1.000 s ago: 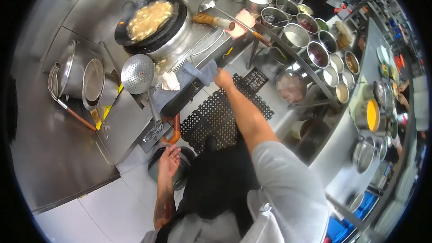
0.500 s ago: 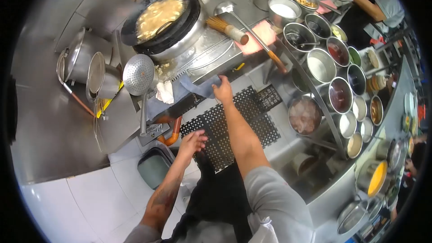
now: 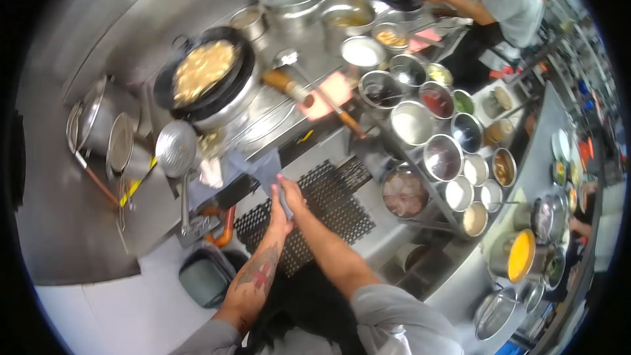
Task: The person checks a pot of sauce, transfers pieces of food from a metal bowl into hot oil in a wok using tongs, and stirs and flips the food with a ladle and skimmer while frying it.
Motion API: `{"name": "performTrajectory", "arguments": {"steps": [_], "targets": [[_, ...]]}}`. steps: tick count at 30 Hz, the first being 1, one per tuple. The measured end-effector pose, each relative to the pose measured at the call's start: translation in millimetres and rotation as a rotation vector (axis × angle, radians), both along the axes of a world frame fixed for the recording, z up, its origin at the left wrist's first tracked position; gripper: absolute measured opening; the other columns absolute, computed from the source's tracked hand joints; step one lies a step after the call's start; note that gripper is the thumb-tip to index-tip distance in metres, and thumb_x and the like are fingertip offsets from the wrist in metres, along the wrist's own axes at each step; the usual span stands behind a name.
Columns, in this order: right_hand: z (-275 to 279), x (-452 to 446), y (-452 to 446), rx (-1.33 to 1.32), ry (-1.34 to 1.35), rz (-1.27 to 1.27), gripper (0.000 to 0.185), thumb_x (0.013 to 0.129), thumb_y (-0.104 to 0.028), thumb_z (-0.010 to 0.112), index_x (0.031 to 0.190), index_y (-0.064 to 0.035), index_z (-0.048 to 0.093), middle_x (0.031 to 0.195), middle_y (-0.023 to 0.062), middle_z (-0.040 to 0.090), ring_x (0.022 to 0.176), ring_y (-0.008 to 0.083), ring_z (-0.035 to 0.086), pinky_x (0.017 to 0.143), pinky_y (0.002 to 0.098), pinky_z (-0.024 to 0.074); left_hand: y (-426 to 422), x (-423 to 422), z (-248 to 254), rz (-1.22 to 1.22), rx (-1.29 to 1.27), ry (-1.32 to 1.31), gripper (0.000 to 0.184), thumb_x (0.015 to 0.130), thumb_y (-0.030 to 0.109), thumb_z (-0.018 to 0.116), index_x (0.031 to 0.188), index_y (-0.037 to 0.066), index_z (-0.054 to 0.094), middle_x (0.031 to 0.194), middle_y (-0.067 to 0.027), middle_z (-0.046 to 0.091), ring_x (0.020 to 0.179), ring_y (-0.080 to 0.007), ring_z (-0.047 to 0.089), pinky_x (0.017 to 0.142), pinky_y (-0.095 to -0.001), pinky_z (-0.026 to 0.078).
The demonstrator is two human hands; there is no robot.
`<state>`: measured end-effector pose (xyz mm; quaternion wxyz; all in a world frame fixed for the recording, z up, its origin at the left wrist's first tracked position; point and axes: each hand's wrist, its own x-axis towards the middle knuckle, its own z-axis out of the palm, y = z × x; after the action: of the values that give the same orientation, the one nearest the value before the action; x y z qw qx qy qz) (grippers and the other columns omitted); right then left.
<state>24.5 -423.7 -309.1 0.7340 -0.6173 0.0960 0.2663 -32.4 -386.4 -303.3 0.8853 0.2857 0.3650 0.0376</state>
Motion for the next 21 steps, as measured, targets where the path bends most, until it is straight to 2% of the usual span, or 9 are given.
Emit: {"name": "performTrajectory", "arguments": {"steps": [4, 7, 9, 10, 12, 14, 18, 19, 21], "targets": [[19, 13, 24, 0.439, 0.451, -0.061, 0.069, 0.091, -0.053, 0.053, 0.132, 0.0024, 0.051, 0.127, 0.018, 0.058, 0.116, 0.0242, 0.054, 0.101, 0.0352, 0.0387, 59, 34, -49, -0.284, 0.336, 0.184, 0.086, 0.083, 0.07, 0.052, 0.129, -0.003, 0.052, 0.128, -0.0193, 0.056, 0.116, -0.0279, 0.058, 0.095, -0.0399, 0.048], [56, 13, 21, 0.02, 0.135, 0.146, 0.067, 0.09, -0.053, 0.054, 0.13, 0.0008, 0.054, 0.132, 0.021, 0.055, 0.119, 0.0282, 0.055, 0.101, 0.0367, 0.0409, 87, 49, -84, -0.509, 0.691, 0.388, 0.09, 0.08, 0.072, 0.055, 0.127, -0.005, 0.054, 0.127, -0.0219, 0.057, 0.114, -0.0285, 0.06, 0.093, -0.0399, 0.049], [119, 35, -27, -0.396, -0.528, 0.933, 0.06, 0.089, -0.047, 0.059, 0.125, 0.0007, 0.057, 0.13, 0.0227, 0.056, 0.117, 0.0342, 0.056, 0.101, 0.0393, 0.0423, 155, 42, -103, -0.642, 0.918, 0.533, 0.092, 0.078, 0.073, 0.057, 0.125, -0.006, 0.055, 0.126, -0.0236, 0.057, 0.113, -0.029, 0.061, 0.092, -0.0399, 0.05], [125, 61, -39, -0.488, -0.571, 0.921, 0.055, 0.085, -0.04, 0.065, 0.121, 0.0017, 0.059, 0.129, 0.0248, 0.055, 0.117, 0.0379, 0.055, 0.103, 0.0416, 0.0409, 159, 39, -113, -0.706, 1.027, 0.61, 0.093, 0.077, 0.073, 0.058, 0.125, -0.007, 0.055, 0.126, -0.0244, 0.057, 0.112, -0.0292, 0.061, 0.091, -0.0399, 0.051], [92, 122, -80, -1.024, -1.306, 0.2, 0.048, 0.084, -0.032, 0.064, 0.118, 0.0016, 0.059, 0.122, 0.0229, 0.057, 0.117, 0.0386, 0.053, 0.103, 0.0454, 0.039, 151, -7, 59, -0.972, 1.033, 0.726, 0.108, 0.063, 0.071, 0.073, 0.119, -0.019, 0.052, 0.125, -0.0369, 0.053, 0.115, -0.0376, 0.059, 0.095, -0.0406, 0.047], [60, 190, -123, -1.334, -0.982, -0.015, 0.044, 0.094, -0.025, 0.043, 0.13, 0.0003, 0.047, 0.132, 0.0268, 0.05, 0.128, 0.0368, 0.045, 0.105, 0.0454, 0.0367, 167, -69, 58, -0.589, 1.597, 0.566, 0.092, 0.072, 0.064, 0.072, 0.112, -0.018, 0.058, 0.114, -0.0321, 0.062, 0.111, -0.0323, 0.062, 0.094, -0.0378, 0.048], [51, 227, -145, -1.189, -0.405, 0.404, 0.053, 0.089, -0.023, 0.055, 0.135, 0.0011, 0.043, 0.119, 0.0235, 0.062, 0.105, 0.0383, 0.063, 0.092, 0.0454, 0.0482, 144, -143, 137, -0.991, 1.036, 0.138, 0.037, 0.098, 0.031, 0.054, 0.11, -0.002, 0.067, 0.096, -0.0119, 0.072, 0.093, -0.0189, 0.067, 0.083, -0.0305, 0.051], [64, 229, -134, -1.099, -0.351, 0.44, 0.056, 0.086, -0.026, 0.062, 0.134, 0.0003, 0.047, 0.114, 0.0242, 0.064, 0.1, 0.0375, 0.065, 0.09, 0.0459, 0.0497, 136, -165, 104, -1.101, 0.928, -0.243, 0.046, 0.098, 0.04, 0.049, 0.108, -0.002, 0.068, 0.094, -0.0121, 0.072, 0.093, -0.0192, 0.067, 0.084, -0.0325, 0.05], [65, 237, -108, -0.874, -0.704, 0.417, 0.047, 0.084, -0.03, 0.068, 0.118, 0.0008, 0.06, 0.097, 0.0219, 0.069, 0.091, 0.0302, 0.068, 0.075, 0.0403, 0.0531, 85, -190, 70, -1.405, 0.68, 0.118, 0.074, 0.096, 0.064, 0.033, 0.112, 0.0, 0.067, 0.11, -0.0141, 0.069, 0.101, -0.0252, 0.065, 0.094, -0.0364, 0.047]]}}
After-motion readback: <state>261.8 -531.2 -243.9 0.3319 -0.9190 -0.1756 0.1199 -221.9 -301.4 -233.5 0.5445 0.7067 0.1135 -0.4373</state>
